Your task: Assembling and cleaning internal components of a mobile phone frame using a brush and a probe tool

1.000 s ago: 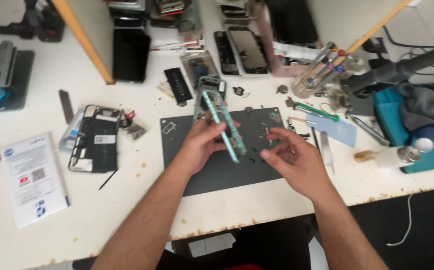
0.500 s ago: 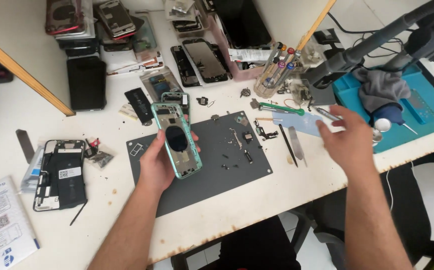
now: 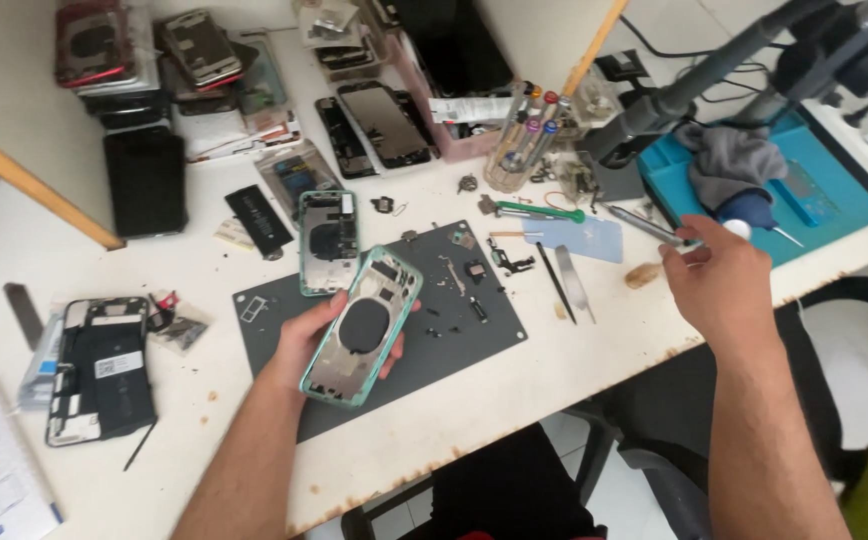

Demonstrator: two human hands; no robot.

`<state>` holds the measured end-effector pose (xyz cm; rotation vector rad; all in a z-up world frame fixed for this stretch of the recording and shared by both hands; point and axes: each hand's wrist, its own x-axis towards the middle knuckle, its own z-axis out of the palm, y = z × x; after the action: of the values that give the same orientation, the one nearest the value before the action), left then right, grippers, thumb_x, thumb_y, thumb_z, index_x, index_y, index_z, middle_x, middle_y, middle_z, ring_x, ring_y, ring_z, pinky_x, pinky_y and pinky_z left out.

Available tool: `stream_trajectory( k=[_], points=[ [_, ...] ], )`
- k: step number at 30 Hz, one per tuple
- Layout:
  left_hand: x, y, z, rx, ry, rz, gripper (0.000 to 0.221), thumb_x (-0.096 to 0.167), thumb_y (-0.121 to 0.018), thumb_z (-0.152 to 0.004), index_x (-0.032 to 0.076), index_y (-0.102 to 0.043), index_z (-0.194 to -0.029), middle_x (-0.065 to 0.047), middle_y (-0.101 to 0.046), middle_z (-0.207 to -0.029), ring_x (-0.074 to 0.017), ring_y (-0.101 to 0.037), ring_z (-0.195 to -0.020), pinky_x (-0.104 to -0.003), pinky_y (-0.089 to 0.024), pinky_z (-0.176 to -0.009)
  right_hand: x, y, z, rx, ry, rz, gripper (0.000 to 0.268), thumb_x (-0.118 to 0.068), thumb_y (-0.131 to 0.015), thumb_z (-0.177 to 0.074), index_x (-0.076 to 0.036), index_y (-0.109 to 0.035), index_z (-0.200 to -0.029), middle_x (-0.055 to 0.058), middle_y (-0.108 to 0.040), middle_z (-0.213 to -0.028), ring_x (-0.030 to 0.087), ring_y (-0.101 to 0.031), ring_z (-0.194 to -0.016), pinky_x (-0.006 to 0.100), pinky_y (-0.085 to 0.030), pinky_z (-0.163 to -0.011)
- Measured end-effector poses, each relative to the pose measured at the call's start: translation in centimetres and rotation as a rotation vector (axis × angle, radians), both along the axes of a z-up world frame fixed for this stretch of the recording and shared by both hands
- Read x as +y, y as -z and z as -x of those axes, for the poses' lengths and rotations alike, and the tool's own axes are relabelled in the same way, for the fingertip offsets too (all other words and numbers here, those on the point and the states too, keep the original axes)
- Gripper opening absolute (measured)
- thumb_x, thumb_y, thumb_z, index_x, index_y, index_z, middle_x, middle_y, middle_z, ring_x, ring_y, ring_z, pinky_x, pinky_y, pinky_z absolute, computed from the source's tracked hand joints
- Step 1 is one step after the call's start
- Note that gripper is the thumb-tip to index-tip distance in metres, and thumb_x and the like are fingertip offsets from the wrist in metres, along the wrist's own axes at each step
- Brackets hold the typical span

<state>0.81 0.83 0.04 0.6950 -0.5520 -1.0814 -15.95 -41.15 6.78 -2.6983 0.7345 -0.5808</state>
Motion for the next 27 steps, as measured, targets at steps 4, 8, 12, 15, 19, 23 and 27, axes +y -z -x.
stream_trajectory(
  k=[4, 8, 12, 15, 19, 23, 27],
  points=[
    [0.1, 0.9, -0.2, 0.117, 0.170, -0.056, 0.082, 0.047, -0.061, -0.089, -0.014, -0.046, -0.142, -0.033, -0.066, -0.100, -0.0365, -0.064, -0.074, -0.043, -0.052, -0.070, -1.7, -2.3, 2.9, -0.102, 0.076, 0.031, 0.040, -0.018, -0.066, -0.100, 0.000, -0.069, -0.136, 0.007, -0.076, -0.113, 0.029, -0.071, -0.090, 0.047, -0.053, -0.086],
    [0.1, 0.4, 0.2, 0.025, 0.081, -0.245, 0.084, 0.052, -0.057, -0.085, -0.009, -0.054, -0.142, -0.028, -0.071, -0.093, -0.0352, -0.066, -0.071, -0.043, -0.052, -0.067, -5.3, -4.2, 5.6, -0.153, 0.101, 0.231, 0.035, -0.016, -0.070, -0.104, 0.000, -0.071, -0.134, 0.006, -0.076, -0.107, 0.025, -0.072, -0.083, 0.045, -0.052, -0.088],
    [0.2, 0.9, 0.3, -0.010, 0.079, -0.266, 0.080, 0.047, -0.056, -0.087, -0.012, -0.054, -0.142, -0.027, -0.073, -0.094, -0.0347, -0.066, -0.071, -0.042, -0.051, -0.067, -6.6, -6.8, 7.0, 0.005, 0.197, 0.223, 0.035, -0.026, -0.070, -0.103, -0.001, -0.075, -0.127, 0.008, -0.077, -0.108, 0.029, -0.071, -0.090, 0.046, -0.046, -0.100],
    [0.2, 1.2, 0.0, -0.030, 0.109, -0.292, 0.077, 0.048, -0.057, -0.085, -0.006, -0.057, -0.140, -0.027, -0.073, -0.096, -0.0366, -0.070, -0.074, -0.044, -0.053, -0.066, -4.8, -8.6, 6.3, 0.146, 0.274, 0.138, 0.040, -0.036, -0.070, -0.104, -0.005, -0.075, -0.129, 0.010, -0.077, -0.115, 0.033, -0.069, -0.104, 0.052, -0.053, -0.086],
    [0.2, 2.2, -0.8, 0.055, 0.114, -0.213, 0.082, 0.045, -0.062, -0.084, -0.007, -0.049, -0.147, -0.030, -0.072, -0.101, -0.0380, -0.069, -0.079, -0.045, -0.053, -0.074, -2.9, -10.3, 5.0, 0.121, 0.171, 0.084, 0.041, -0.033, -0.068, -0.100, -0.007, -0.075, -0.131, 0.011, -0.077, -0.110, 0.032, -0.069, -0.102, 0.049, -0.052, -0.087],
    [0.1, 1.2, -0.2, 0.031, 0.069, -0.191, 0.079, 0.043, -0.063, -0.083, -0.005, -0.052, -0.145, -0.026, -0.073, -0.105, -0.0402, -0.071, -0.086, -0.050, -0.053, -0.080, 0.2, -11.3, 2.2, -0.030, -0.091, 0.061, 0.036, -0.021, -0.071, -0.103, -0.005, -0.072, -0.135, 0.012, -0.074, -0.112, 0.029, -0.068, -0.105, 0.045, -0.056, -0.085],
    [-0.1, 1.4, -0.3, 0.037, 0.051, -0.251, 0.078, 0.043, -0.063, -0.082, -0.002, -0.053, -0.145, -0.026, -0.073, -0.109, -0.0414, -0.072, -0.090, -0.052, -0.055, -0.083, 3.3, -12.5, -2.3, -0.113, -0.438, 0.107, 0.047, -0.011, -0.067, -0.104, 0.002, -0.057, -0.148, 0.022, -0.066, -0.127, 0.042, -0.065, -0.114, 0.053, -0.058, -0.104]
  ],
)
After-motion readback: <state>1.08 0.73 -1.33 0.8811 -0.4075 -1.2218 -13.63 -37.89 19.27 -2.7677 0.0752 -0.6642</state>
